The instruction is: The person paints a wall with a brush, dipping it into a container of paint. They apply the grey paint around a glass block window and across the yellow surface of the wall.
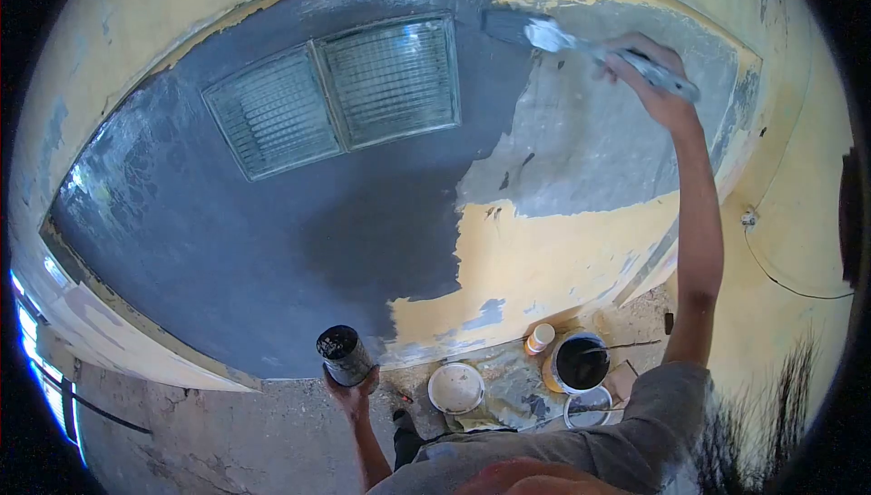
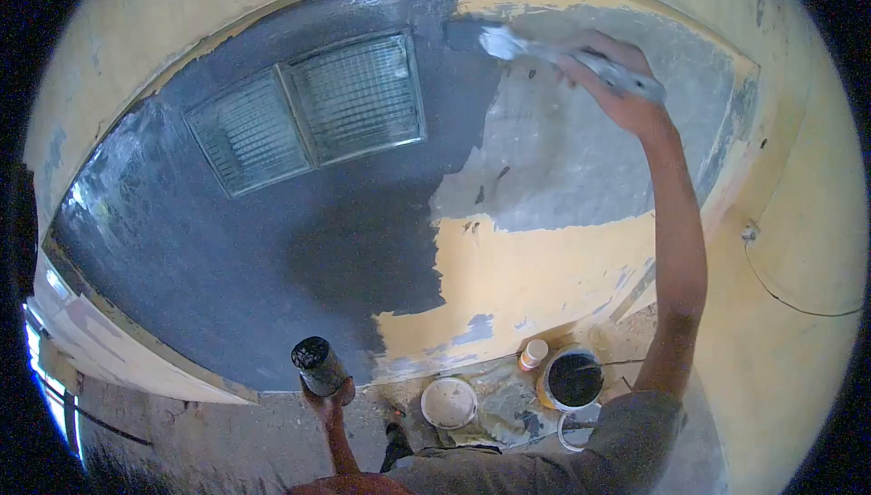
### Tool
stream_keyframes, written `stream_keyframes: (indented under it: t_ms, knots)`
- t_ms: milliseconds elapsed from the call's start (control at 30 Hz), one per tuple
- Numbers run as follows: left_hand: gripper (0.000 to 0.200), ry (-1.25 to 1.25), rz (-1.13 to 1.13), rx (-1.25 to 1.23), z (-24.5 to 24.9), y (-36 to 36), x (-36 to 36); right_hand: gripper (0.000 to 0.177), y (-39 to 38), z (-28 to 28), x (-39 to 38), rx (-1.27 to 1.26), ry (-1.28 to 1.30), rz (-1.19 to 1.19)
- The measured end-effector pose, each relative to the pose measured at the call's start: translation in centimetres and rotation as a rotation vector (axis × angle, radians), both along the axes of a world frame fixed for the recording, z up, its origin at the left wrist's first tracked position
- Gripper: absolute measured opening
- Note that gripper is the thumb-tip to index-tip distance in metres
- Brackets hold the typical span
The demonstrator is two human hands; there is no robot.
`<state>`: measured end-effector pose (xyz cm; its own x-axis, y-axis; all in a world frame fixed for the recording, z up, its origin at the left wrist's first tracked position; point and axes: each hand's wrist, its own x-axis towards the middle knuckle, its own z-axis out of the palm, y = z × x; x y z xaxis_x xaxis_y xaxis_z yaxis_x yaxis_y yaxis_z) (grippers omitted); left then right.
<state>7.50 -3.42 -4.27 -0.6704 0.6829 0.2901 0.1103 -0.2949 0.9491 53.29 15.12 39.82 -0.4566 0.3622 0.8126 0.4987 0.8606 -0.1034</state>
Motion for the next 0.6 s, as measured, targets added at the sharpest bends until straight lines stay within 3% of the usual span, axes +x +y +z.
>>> stream_keyframes:
  t_ms: [167, 233, 333, 600]
  knots:
    - [0.082, -0.028, -0.028, 0.004, 0.2, -0.1, -0.3, 0.011, -2.5, -4.7, -0.7, -0.006, 0.344, 0.134]
    - [0.08, 0.081, -0.051, -0.032, 0.2, 0.1, -1.0, 0.011, -2.8, -5.3, -1.7, 0.02, 0.399, 0.154]
    - [0.08, 0.012, -0.074, 0.078, 0.6, 0.3, -1.3, 0.012, -2.3, -6.0, -2.9, 0.072, 0.491, 0.155]
    - [0.085, 0.064, -0.006, -0.008, 2.1, 0.2, -1.2, 0.013, 2.6, -7.5, -6.8, 0.114, 0.664, 0.155]
